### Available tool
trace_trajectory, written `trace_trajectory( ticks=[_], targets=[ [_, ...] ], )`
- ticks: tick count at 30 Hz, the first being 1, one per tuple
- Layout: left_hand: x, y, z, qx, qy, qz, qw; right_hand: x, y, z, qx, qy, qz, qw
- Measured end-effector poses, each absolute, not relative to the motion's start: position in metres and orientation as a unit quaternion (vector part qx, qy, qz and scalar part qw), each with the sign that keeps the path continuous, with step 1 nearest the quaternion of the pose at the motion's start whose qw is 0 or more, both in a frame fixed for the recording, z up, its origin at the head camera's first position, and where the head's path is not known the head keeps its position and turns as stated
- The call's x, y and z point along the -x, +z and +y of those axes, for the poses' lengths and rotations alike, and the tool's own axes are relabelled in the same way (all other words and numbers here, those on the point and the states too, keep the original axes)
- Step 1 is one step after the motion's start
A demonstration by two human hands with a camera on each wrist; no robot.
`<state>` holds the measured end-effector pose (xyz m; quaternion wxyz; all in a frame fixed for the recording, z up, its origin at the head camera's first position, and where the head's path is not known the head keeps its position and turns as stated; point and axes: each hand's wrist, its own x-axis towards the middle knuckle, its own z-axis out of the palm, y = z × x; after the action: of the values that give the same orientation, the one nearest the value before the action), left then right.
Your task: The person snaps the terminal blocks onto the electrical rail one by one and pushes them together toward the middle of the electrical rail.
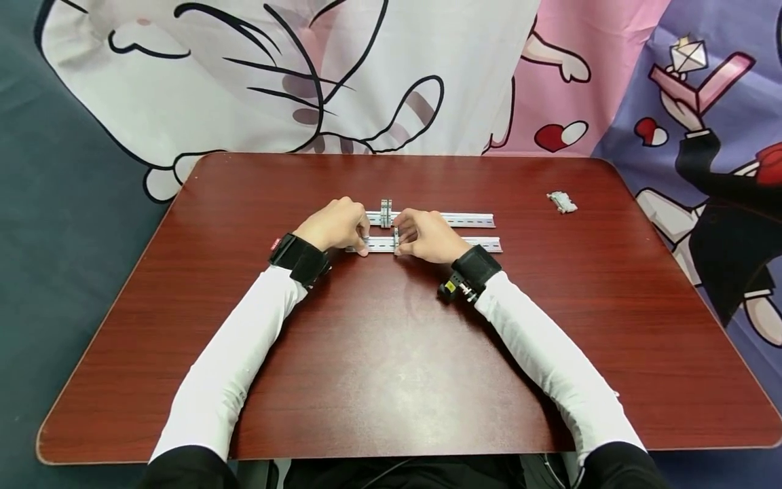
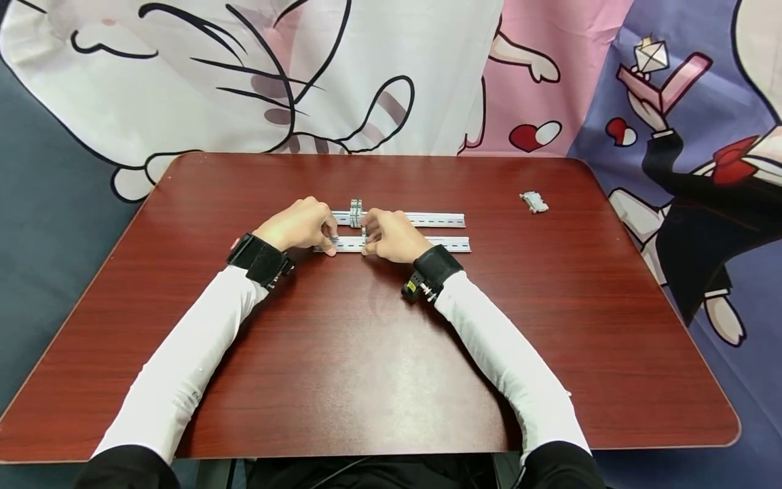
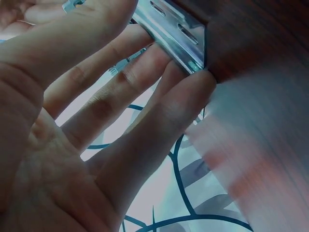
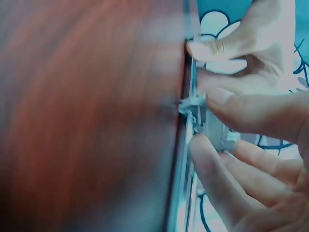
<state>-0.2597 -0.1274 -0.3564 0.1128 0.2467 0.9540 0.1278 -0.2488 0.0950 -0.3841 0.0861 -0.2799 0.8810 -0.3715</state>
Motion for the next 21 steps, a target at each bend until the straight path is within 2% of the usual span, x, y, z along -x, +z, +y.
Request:
trace_trajectory(
  ticks=[5, 21],
  targets=[
    [0.258, -0.357, -0.127, -0.249, 0.127, 0.954, 0.107, 0.245, -0.389, 0.085, 0.277, -0.419, 0.861, 0.082],
    [0.259, -0.357, -0.131, -0.254, 0.123, 0.954, 0.101, 0.248, -0.388, 0.080, 0.297, -0.399, 0.864, 0.080]
  ],
)
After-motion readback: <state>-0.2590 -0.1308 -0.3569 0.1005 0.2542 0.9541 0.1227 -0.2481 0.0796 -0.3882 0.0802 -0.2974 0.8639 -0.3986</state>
